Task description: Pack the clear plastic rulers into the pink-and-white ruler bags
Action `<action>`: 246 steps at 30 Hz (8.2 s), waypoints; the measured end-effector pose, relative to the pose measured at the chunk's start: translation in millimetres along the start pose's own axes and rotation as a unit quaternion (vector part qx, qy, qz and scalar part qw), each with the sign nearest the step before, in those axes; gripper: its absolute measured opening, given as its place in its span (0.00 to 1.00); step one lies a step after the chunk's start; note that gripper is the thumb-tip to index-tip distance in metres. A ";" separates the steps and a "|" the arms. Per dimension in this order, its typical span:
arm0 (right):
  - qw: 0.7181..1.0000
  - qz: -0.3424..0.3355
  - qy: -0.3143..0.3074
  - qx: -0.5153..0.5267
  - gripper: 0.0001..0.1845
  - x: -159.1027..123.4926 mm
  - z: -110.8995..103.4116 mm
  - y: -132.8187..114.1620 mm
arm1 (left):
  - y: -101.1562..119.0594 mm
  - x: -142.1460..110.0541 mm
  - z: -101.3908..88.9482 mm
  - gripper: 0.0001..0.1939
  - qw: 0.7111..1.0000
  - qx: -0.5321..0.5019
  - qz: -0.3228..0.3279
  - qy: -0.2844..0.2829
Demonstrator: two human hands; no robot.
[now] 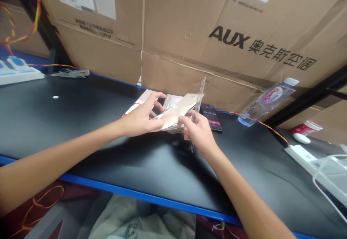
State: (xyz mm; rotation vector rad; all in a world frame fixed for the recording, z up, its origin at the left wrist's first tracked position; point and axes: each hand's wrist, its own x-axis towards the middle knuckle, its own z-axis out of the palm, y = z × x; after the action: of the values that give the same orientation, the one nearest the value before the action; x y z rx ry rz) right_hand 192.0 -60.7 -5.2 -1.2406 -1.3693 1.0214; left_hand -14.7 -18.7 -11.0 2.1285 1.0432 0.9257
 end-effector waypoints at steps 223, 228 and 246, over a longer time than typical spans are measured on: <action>0.981 -0.028 -0.171 0.089 0.17 -6.2 -1.0 16.7 | 4.7 -0.4 4.3 0.17 0.922 -0.372 -0.094 -0.054; 0.982 -0.005 -0.175 0.072 0.19 -7.1 -0.5 18.1 | 6.4 -0.8 6.3 0.15 0.924 -0.364 -0.082 -0.086; 0.987 -0.018 -0.127 0.093 0.19 -5.1 -4.2 13.6 | 13.8 -4.8 -1.4 0.15 0.932 -0.318 -0.033 -0.170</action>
State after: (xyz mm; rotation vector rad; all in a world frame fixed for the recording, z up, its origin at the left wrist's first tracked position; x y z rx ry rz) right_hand 198.3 -64.2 -18.5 -0.9688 -1.4446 1.2851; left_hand -12.2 -29.5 -1.6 1.6128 0.5336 0.7005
